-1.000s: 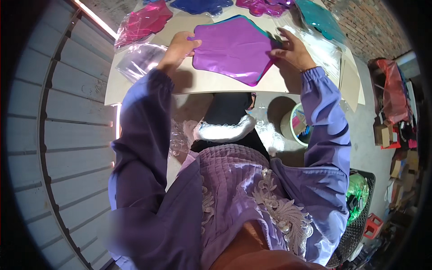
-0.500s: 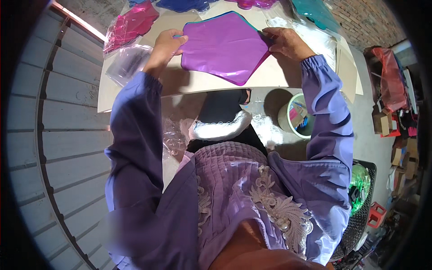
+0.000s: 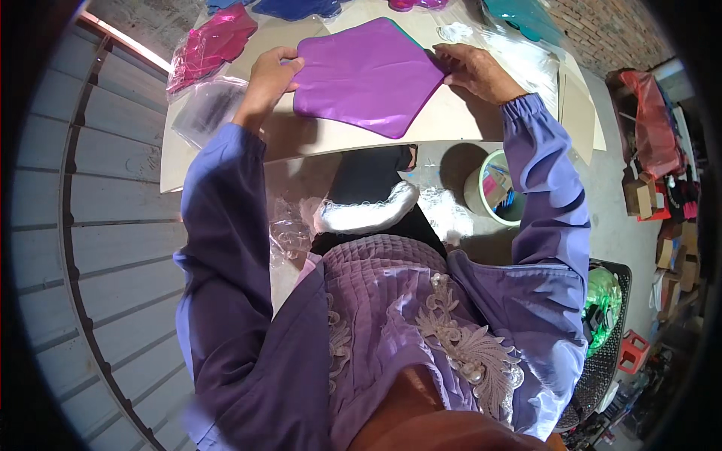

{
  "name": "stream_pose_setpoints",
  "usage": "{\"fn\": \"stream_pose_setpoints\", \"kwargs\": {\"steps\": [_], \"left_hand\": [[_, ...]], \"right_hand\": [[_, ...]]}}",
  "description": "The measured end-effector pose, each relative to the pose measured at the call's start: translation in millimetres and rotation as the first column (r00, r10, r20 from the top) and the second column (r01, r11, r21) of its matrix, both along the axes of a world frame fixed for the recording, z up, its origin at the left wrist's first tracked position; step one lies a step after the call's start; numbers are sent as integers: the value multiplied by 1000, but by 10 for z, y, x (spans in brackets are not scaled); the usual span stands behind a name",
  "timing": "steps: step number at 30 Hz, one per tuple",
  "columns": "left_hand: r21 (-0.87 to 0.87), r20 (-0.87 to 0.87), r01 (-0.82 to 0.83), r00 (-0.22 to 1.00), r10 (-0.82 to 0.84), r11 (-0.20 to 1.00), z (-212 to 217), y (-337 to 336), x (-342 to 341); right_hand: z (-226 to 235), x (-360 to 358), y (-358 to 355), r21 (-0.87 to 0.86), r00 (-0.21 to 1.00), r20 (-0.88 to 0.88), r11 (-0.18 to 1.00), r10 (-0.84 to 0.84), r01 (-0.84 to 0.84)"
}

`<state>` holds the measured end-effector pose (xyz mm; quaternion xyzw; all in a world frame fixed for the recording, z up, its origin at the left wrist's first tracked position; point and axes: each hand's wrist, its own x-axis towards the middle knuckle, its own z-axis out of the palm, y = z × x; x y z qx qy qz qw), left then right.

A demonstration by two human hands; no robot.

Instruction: Folding and stacking colorful plastic sheets on a table.

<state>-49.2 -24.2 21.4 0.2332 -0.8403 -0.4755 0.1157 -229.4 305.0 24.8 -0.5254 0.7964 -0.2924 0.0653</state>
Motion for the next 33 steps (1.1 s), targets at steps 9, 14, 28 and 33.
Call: {"fn": "stream_pose_setpoints", "kwargs": {"steps": [9,14,28,33], "left_hand": [[-35,9,2,1000,-2,999,9,-25,-29],[-99,16,10,1000,-9,995,0,7,-31],[-83,-3,28,1000,-28,996,-44,-82,-102],[178,-58,79,996,-70,981,38,-113,-55]], "right_hand": [[-100,-105,-27,-24,996,72,999,46,-45],[-103,-78,12,-69,996,82,997,46,-40],[-100,9,6,-64,999,-54,998,2,-5],[-110,16,3,-74,998,-61,997,17,-22]]}}
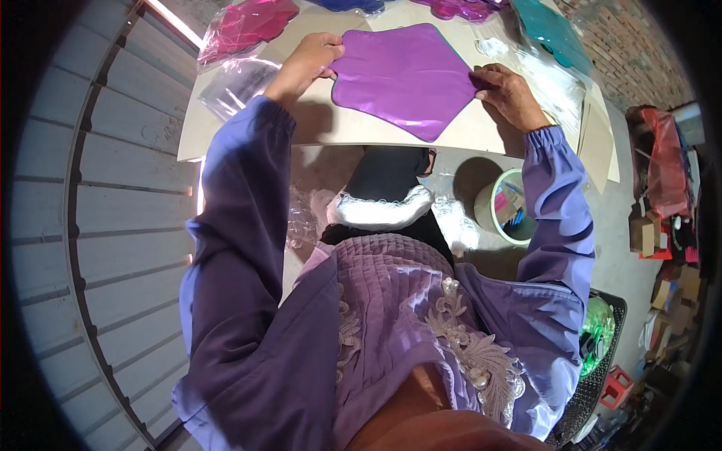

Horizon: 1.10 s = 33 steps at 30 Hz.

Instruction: Folding and stacking colorful plastic sheets on a table.

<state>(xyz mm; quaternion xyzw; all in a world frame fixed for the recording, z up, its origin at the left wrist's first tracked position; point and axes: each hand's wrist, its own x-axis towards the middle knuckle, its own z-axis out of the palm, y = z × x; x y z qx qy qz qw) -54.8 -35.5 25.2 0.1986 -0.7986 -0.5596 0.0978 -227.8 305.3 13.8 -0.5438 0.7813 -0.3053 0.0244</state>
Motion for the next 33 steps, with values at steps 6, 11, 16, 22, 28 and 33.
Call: {"fn": "stream_pose_setpoints", "kwargs": {"steps": [6,11,16,22,28,33], "left_hand": [[119,100,34,994,-46,992,224,41,86],[0,143,165,976,-163,986,128,18,90],[-177,186,205,967,-172,963,150,4,90],[-640,281,458,887,-367,616,322,-102,203],[-653,410,530,848,-336,541,368,-108,131],[-699,382,499,866,-323,512,342,-99,110]], "right_hand": [[-16,-3,30,6,999,49,1000,-10,10],[-18,-22,-13,-17,999,47,1000,-2,2],[-20,-5,-19,-21,999,49,1000,-7,8],[-32,-24,-3,21,995,97,1000,-9,7],[-25,-12,-2,17,994,106,1000,-20,18],[-29,-6,14,-9,997,74,1000,-20,20]]}}
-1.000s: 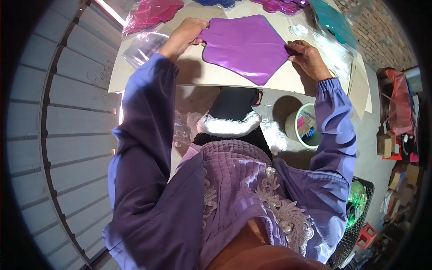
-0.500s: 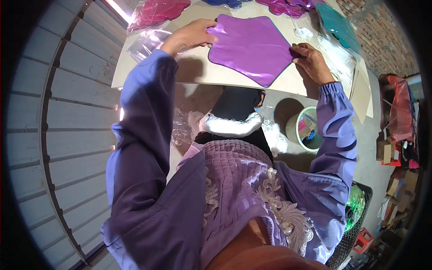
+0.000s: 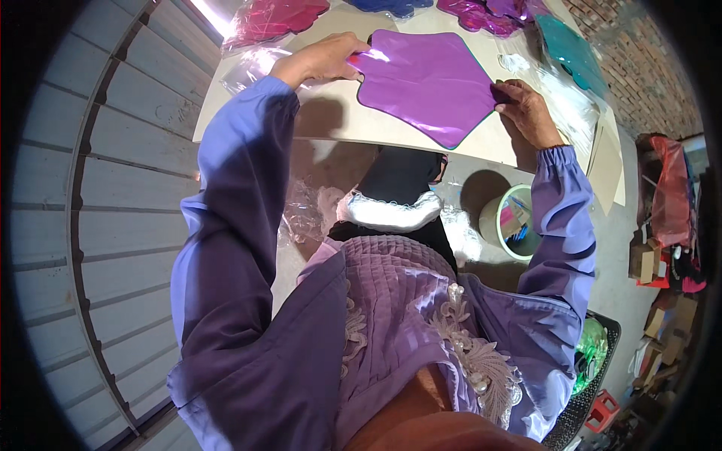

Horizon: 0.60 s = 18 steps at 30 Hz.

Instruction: Folding and stacking colorful plastic sheets on a table.

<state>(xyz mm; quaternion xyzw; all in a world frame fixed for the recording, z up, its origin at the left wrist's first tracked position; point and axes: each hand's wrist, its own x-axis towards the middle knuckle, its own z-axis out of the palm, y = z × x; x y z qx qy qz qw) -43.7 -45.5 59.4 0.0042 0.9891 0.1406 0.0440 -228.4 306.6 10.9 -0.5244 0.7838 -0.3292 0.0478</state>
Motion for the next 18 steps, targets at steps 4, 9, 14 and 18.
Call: {"fn": "stream_pose_setpoints", "kwargs": {"steps": [4,9,14,18], "left_hand": [[52,-67,-8,998,11,999,-63,-33,58],[54,-52,-13,998,16,998,-45,-12,29],[-37,-69,19,997,-21,999,-38,-39,-7],[-14,-77,23,997,-24,1000,-53,-36,3]], "right_hand": [[-10,-2,30,-13,997,-78,1000,-9,8],[50,26,-7,6,986,-145,997,-76,78],[46,-27,-26,21,974,-199,993,-109,116],[6,-10,5,-43,983,-156,995,-101,95]]}}
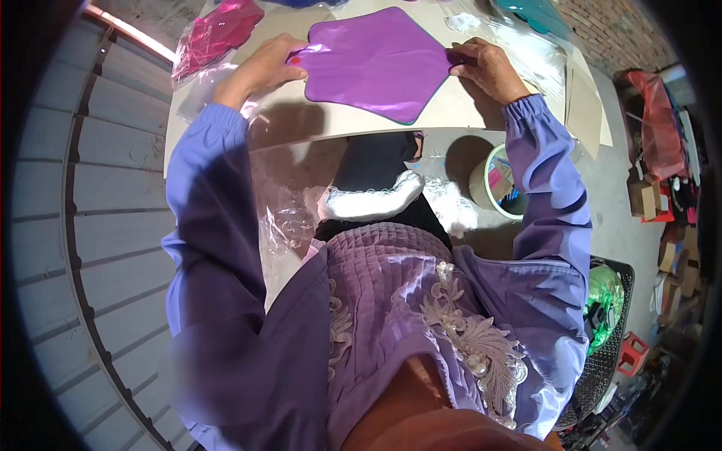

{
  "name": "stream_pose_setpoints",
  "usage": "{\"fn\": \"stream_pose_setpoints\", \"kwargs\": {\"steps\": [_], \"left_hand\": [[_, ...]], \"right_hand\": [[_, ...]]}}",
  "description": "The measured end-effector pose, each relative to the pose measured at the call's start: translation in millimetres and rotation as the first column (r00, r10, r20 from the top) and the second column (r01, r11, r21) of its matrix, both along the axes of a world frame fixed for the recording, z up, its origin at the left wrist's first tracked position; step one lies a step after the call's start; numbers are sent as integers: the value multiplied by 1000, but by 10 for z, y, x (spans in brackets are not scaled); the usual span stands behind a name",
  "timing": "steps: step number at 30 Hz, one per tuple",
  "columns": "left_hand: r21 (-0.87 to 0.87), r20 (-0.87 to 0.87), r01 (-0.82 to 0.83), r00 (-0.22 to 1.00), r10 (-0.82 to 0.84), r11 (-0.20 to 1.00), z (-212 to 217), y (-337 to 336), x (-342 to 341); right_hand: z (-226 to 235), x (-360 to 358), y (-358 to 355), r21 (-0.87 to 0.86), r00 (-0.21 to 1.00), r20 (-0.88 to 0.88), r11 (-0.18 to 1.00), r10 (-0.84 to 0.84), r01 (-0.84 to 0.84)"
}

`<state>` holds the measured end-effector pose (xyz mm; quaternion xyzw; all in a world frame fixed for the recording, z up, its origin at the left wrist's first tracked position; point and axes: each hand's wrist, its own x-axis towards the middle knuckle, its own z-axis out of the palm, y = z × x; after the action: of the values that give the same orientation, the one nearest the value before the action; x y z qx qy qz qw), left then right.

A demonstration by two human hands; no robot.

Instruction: Folding and stacking colorful plastic sheets on a table.

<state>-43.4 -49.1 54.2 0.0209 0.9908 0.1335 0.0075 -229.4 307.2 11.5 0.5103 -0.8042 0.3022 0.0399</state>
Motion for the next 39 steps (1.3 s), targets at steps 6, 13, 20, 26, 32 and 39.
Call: {"fn": "stream_pose_setpoints", "kwargs": {"steps": [6,13,20,26,32,39], "left_hand": [[104,-44,-14,999,18,994,-33,-27,40],[87,-6,-24,1000,25,996,-40,-12,36],[85,4,-22,1000,21,996,-32,-13,24],[147,-29,-6,1000,10,989,-41,-53,21],[128,28,-51,998,47,990,-31,-82,-1],[168,3,-63,998,64,984,30,-18,-19]], "right_hand": [[-67,-33,15,-52,996,88,999,1,4],[-98,-76,53,-36,993,112,999,-25,29],[-126,-95,34,-56,992,124,998,1,6],[-114,-36,50,-83,958,278,992,-67,94],[-132,-34,61,-44,988,102,992,-112,117],[-123,-33,62,-88,989,64,986,-135,140]]}}
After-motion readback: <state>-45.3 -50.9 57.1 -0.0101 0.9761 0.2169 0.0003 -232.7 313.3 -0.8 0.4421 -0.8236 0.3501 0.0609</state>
